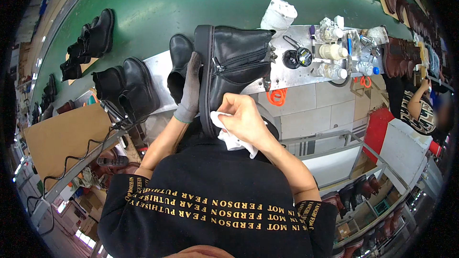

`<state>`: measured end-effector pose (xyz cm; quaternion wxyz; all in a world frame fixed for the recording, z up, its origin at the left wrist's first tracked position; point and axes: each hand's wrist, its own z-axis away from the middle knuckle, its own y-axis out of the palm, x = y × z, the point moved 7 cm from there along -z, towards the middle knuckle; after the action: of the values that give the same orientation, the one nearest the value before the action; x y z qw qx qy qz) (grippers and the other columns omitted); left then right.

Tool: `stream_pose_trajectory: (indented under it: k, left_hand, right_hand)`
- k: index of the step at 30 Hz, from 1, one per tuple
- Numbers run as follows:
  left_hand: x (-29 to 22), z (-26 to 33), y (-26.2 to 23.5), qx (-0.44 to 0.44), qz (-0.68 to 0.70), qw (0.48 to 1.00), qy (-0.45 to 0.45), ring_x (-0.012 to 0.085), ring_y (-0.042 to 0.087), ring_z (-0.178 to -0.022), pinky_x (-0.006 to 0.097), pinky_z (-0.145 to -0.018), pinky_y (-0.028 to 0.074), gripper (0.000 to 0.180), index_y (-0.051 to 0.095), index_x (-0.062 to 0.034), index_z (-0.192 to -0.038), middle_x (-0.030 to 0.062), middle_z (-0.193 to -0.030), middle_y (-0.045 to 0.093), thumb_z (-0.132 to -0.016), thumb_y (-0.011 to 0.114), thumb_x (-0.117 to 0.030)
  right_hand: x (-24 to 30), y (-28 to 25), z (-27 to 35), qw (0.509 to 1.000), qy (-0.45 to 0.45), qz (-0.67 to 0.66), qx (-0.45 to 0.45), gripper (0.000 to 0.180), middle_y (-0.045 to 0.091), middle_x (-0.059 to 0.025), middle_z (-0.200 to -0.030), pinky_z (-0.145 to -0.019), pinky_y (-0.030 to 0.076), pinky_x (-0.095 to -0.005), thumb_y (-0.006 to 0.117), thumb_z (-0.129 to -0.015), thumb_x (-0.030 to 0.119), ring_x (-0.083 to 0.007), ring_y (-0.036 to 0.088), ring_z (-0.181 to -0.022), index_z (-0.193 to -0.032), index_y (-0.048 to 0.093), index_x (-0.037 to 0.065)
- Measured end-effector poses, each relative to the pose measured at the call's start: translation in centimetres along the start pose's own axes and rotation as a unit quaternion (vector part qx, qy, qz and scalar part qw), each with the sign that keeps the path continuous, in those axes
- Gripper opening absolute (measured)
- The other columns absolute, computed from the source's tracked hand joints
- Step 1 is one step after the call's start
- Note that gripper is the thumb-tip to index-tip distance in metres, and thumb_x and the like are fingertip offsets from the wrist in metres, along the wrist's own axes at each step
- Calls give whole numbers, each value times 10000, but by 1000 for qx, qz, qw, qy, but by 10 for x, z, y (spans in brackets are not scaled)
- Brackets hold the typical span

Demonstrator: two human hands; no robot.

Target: Cleaning, wiping, and inspecting black boots in a shoe manufacturing facility.

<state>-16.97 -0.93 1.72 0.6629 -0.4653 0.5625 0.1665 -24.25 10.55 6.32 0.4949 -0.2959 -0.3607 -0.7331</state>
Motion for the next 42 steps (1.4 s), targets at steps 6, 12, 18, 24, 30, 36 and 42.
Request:
stream_pose_trajectory:
  k: [6,12,18,24,30,36,42]
  left_hand:
    - [9,5,2,2,-8,1000,-8,342,475,-1060,363,-915,394,476,341,37,-1274,204,-1115,451,-824,469,-48]
    - [8,0,3,14,6,999,-32,338,485,-1034,362,-895,402,436,358,38,-1257,199,-1098,455,-842,444,-65]
    - [6,1,4,4,-4,1000,-27,312,496,-1007,354,-876,399,362,395,51,-1204,182,-1059,476,-873,401,-95]
    - [5,-3,9,53,191,971,-134,289,496,-1011,347,-893,389,350,403,59,-1196,169,-1043,485,-893,375,-115]
    - [15,2,7,6,102,991,-83,231,482,-1057,319,-922,373,354,406,59,-1198,152,-1115,479,-946,321,-175]
    - [11,2,12,19,262,949,-174,169,478,-1065,300,-936,365,361,410,48,-1200,122,-1138,495,-961,313,-206]
    - [-11,-2,9,27,337,914,-223,135,495,-1006,279,-922,370,352,433,35,-1162,88,-1069,525,-974,296,-229]
  right_hand:
    - [2,-2,-4,998,-40,-20,-34,130,564,-44,-589,-392,373,-198,555,-745,-51,-57,508,-461,-669,473,16]
    - [6,-6,-10,996,-50,-61,-51,114,570,-47,-597,-387,384,-194,534,-757,-46,-56,515,-463,-681,476,15]
    - [3,-3,-9,998,-18,-62,4,113,570,-40,-596,-387,381,-188,547,-761,-41,-51,514,-463,-687,487,20]
    - [-4,0,-10,998,-8,-36,60,104,568,-36,-596,-410,388,-192,516,-749,-48,-53,517,-482,-674,478,12]
    - [-5,-3,-11,992,-47,-110,-32,165,567,-28,-582,-388,355,-177,609,-767,-5,-37,493,-445,-666,482,31]
    - [-3,4,-11,994,-40,-83,54,170,565,-19,-589,-393,356,-181,618,-767,-9,-33,500,-463,-673,484,36]
    - [-3,-3,-9,995,-69,-70,-22,176,553,-14,-590,-412,367,-182,598,-761,-33,-38,501,-481,-660,473,39]
